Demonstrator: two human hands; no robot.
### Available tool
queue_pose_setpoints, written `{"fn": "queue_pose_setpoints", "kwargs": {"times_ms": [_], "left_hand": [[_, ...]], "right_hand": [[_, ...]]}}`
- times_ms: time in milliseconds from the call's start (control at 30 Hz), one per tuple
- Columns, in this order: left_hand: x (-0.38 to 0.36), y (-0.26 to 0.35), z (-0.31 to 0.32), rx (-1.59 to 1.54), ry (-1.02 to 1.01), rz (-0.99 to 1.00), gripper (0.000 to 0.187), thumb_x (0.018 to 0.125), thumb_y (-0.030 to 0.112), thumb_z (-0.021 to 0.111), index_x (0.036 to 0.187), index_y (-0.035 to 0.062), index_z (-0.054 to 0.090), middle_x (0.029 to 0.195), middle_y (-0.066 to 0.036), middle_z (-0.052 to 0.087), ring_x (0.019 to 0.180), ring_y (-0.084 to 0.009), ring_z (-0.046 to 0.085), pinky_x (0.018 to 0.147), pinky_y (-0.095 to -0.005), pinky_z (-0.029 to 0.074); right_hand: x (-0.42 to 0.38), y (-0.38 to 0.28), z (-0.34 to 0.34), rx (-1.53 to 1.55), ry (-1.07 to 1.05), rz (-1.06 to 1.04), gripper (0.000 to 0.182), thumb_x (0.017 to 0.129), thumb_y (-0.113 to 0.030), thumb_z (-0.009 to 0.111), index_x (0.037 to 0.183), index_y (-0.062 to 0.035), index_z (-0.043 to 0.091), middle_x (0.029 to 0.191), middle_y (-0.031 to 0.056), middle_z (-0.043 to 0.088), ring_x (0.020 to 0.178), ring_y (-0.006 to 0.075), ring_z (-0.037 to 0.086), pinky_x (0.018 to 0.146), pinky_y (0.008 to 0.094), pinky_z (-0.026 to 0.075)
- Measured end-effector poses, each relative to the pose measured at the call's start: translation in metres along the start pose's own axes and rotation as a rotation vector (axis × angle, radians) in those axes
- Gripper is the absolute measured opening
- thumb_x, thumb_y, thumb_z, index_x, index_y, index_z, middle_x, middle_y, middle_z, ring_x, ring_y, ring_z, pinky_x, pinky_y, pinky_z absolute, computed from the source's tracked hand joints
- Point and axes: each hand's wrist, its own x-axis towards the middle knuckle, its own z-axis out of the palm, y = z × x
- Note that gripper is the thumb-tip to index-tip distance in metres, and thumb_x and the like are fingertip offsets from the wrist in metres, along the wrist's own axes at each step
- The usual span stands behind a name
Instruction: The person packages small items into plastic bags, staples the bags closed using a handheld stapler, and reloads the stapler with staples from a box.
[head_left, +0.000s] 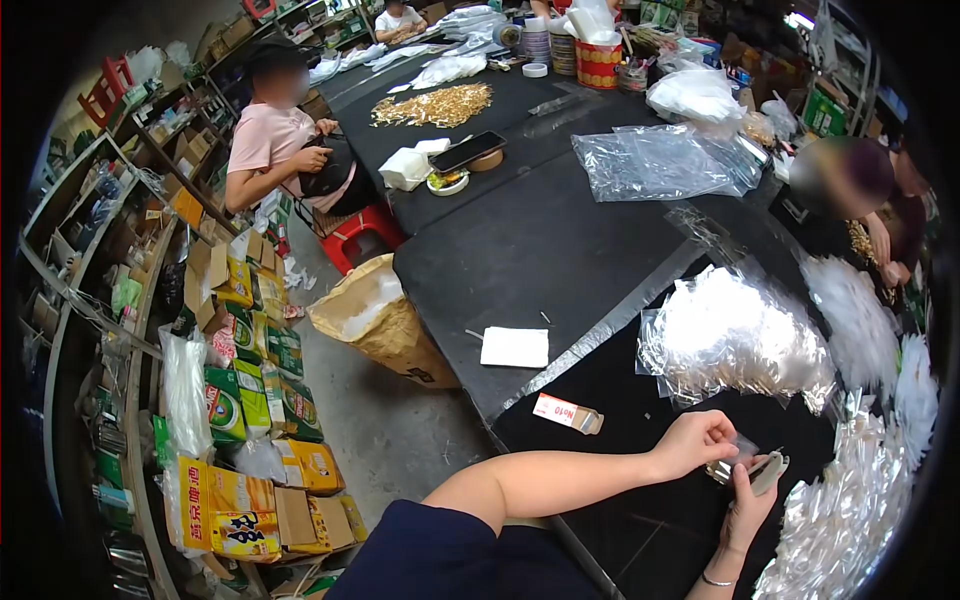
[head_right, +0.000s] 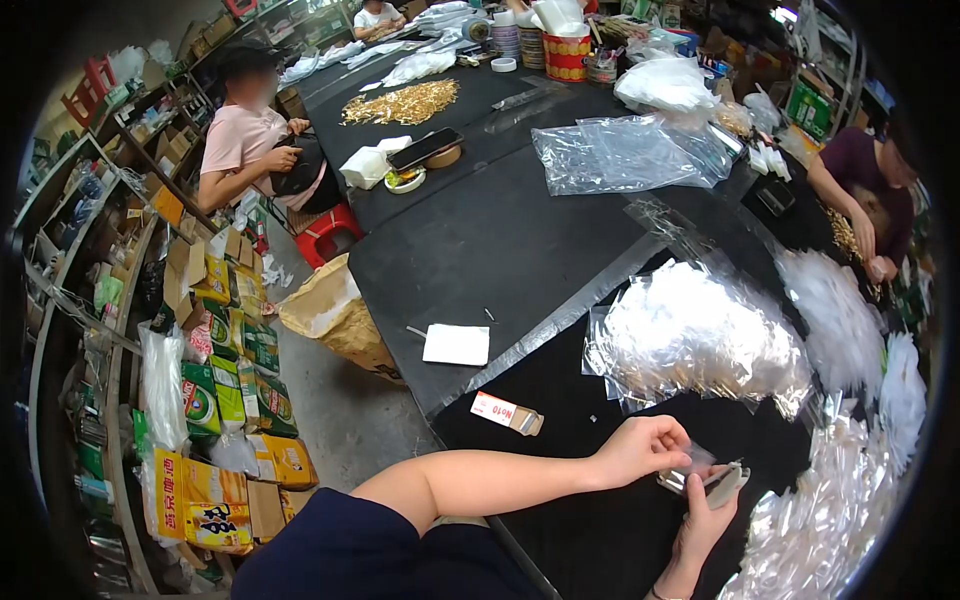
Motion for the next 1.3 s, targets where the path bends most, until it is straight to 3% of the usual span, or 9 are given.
{"fn": "queue_pose_setpoints", "kwargs": {"times_ms": [67,367,467,900,1033,1133,1200,1267,1300], "left_hand": [[-0.001,0.001,0.000,0.025,-0.007,0.003,0.021,0.084,0.010,0.076,0.095,-0.0021,0.063,0.083,-0.004,0.067,0.072,-0.0072,0.062,0.064,-0.0221,0.051],[0.000,-0.008,0.003,-0.023,-0.027,0.007,0.020,0.083,0.009,0.077,0.094,-0.0021,0.064,0.084,-0.005,0.068,0.073,-0.0089,0.063,0.065,-0.0236,0.052],[0.000,-0.010,0.004,0.059,-0.038,0.162,0.022,0.081,0.008,0.077,0.094,-0.0026,0.063,0.086,-0.007,0.069,0.073,-0.0120,0.065,0.066,-0.0255,0.053],[-0.008,-0.006,0.004,0.296,-0.043,0.143,0.018,0.081,0.010,0.077,0.089,-0.0013,0.065,0.078,-0.009,0.069,0.070,-0.0141,0.065,0.064,-0.0280,0.052],[-0.004,-0.010,0.007,0.340,-0.107,0.146,0.023,0.082,0.009,0.076,0.100,-0.0002,0.064,0.085,-0.009,0.070,0.075,-0.0132,0.066,0.063,-0.0275,0.052],[-0.009,0.000,0.006,0.099,0.033,0.169,0.045,0.084,0.008,0.074,0.124,0.0025,0.053,0.099,-0.010,0.069,0.081,-0.0126,0.065,0.065,-0.0278,0.053],[-0.009,0.023,-0.003,-0.084,0.184,0.289,0.065,0.086,0.004,0.070,0.141,0.0057,0.035,0.118,-0.012,0.063,0.090,-0.0142,0.064,0.072,-0.0285,0.054],[0.005,0.052,-0.019,-0.032,0.576,0.841,0.069,0.095,0.008,0.060,0.149,0.0112,0.019,0.136,-0.016,0.047,0.106,-0.0211,0.058,0.084,-0.0318,0.054],[0.001,0.066,-0.027,-0.267,0.594,0.773,0.071,0.098,0.013,0.058,0.151,0.0135,0.011,0.138,-0.017,0.044,0.108,-0.0222,0.057,0.084,-0.0322,0.053]], "right_hand": [[-0.001,-0.004,0.001,0.026,-0.014,0.018,0.031,0.082,0.000,0.074,0.108,-0.0026,0.056,0.097,0.0021,0.055,0.087,0.0102,0.054,0.078,0.0228,0.044],[0.000,-0.002,0.001,0.046,0.008,0.001,0.029,0.084,0.000,0.073,0.106,-0.0033,0.055,0.094,0.0013,0.056,0.082,0.0095,0.055,0.075,0.0228,0.045],[0.000,-0.004,0.002,0.081,0.027,0.007,0.028,0.084,-0.001,0.073,0.106,-0.0032,0.055,0.094,0.0020,0.057,0.082,0.0098,0.056,0.075,0.0233,0.045],[-0.002,-0.001,0.009,0.099,0.114,-0.009,0.031,0.085,-0.003,0.074,0.109,-0.0029,0.054,0.095,0.0035,0.058,0.082,0.0106,0.057,0.073,0.0236,0.047],[-0.001,0.000,0.004,0.100,0.085,-0.032,0.031,0.085,-0.004,0.074,0.109,-0.0030,0.054,0.093,0.0030,0.059,0.080,0.0104,0.057,0.071,0.0234,0.047],[-0.001,-0.004,0.007,0.150,0.109,0.003,0.031,0.083,-0.004,0.075,0.107,-0.0026,0.055,0.093,0.0027,0.060,0.078,0.0102,0.057,0.069,0.0237,0.047],[0.003,-0.001,0.005,0.140,0.106,0.016,0.032,0.083,-0.004,0.076,0.107,-0.0019,0.056,0.092,0.0028,0.060,0.077,0.0105,0.058,0.069,0.0241,0.047],[0.002,-0.002,-0.001,0.137,0.111,0.047,0.033,0.082,-0.005,0.077,0.108,-0.0005,0.058,0.093,0.0030,0.062,0.077,0.0114,0.059,0.070,0.0250,0.048],[0.002,-0.005,0.004,0.142,0.131,0.057,0.034,0.081,-0.006,0.078,0.109,0.0003,0.059,0.093,0.0032,0.062,0.078,0.0119,0.060,0.070,0.0256,0.049]]}}
